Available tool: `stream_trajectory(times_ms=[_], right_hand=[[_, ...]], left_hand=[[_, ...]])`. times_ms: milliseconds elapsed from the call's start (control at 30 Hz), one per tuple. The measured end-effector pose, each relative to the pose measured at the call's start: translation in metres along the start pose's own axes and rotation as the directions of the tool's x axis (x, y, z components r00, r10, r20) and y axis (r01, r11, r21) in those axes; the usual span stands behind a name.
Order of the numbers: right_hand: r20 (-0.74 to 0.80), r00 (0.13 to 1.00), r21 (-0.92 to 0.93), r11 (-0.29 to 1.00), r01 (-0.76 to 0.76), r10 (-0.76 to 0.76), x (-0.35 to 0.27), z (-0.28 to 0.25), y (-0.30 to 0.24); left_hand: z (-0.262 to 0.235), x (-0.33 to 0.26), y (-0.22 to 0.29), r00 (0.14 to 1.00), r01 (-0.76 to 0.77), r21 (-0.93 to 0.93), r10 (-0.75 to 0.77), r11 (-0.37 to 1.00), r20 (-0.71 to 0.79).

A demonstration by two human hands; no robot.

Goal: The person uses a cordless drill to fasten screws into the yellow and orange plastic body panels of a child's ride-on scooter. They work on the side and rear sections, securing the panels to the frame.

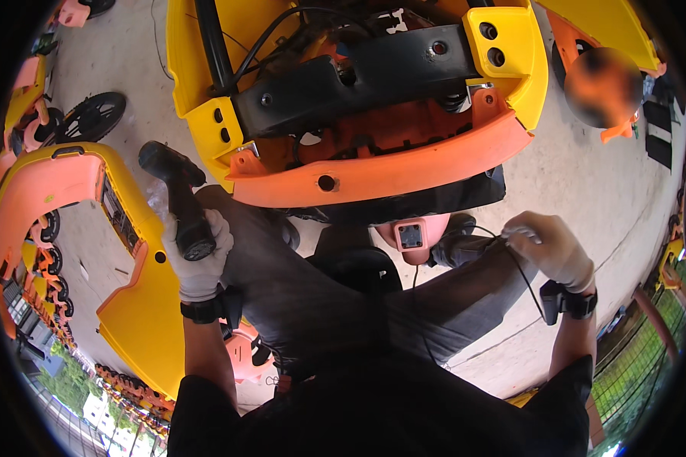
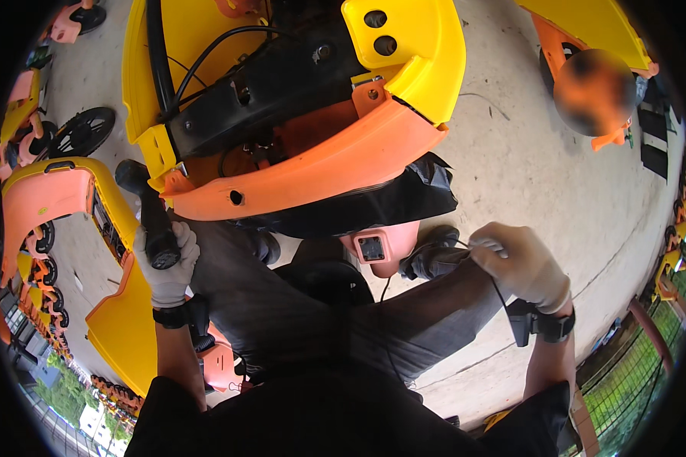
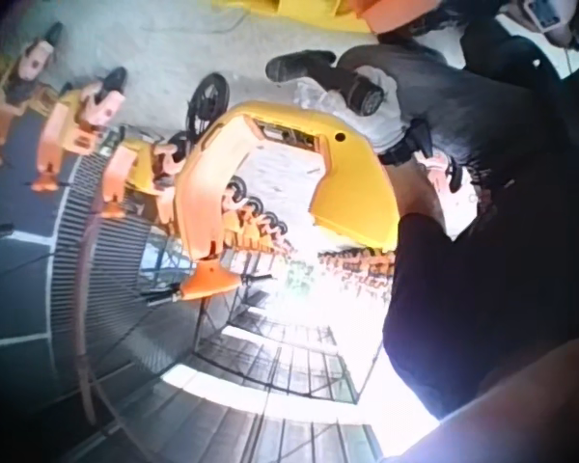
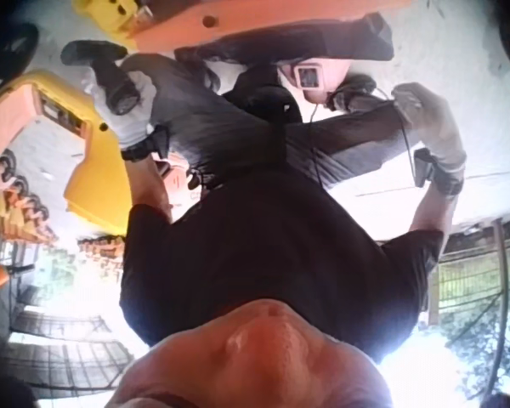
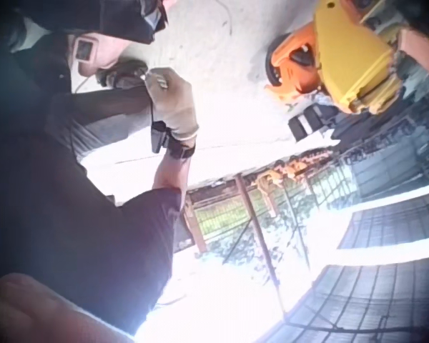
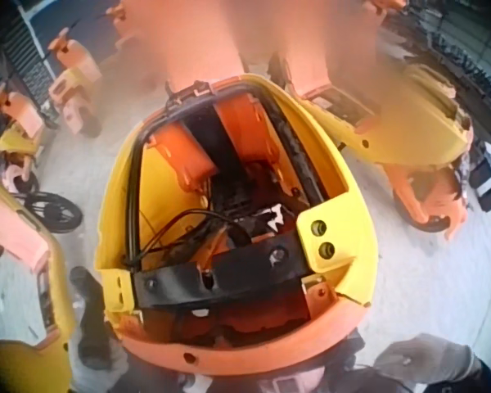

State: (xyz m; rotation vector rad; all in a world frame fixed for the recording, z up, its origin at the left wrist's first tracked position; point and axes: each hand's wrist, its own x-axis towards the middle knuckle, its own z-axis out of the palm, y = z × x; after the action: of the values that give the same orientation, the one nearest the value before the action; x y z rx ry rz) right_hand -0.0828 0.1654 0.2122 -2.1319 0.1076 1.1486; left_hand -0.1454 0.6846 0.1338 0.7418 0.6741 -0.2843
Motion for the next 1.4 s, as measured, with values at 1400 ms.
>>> stream_trajectory(times_ms=[1400], right_hand=[[-0.06, 0.766, 0.689, 0.529, 0.496, -0.64, -0.04, 0.168, -0.157]], left_hand=[[0.134, -0.142, -0.052, 0.754, -0.635, 0.668, 0.122, 0.389, 0.646]])
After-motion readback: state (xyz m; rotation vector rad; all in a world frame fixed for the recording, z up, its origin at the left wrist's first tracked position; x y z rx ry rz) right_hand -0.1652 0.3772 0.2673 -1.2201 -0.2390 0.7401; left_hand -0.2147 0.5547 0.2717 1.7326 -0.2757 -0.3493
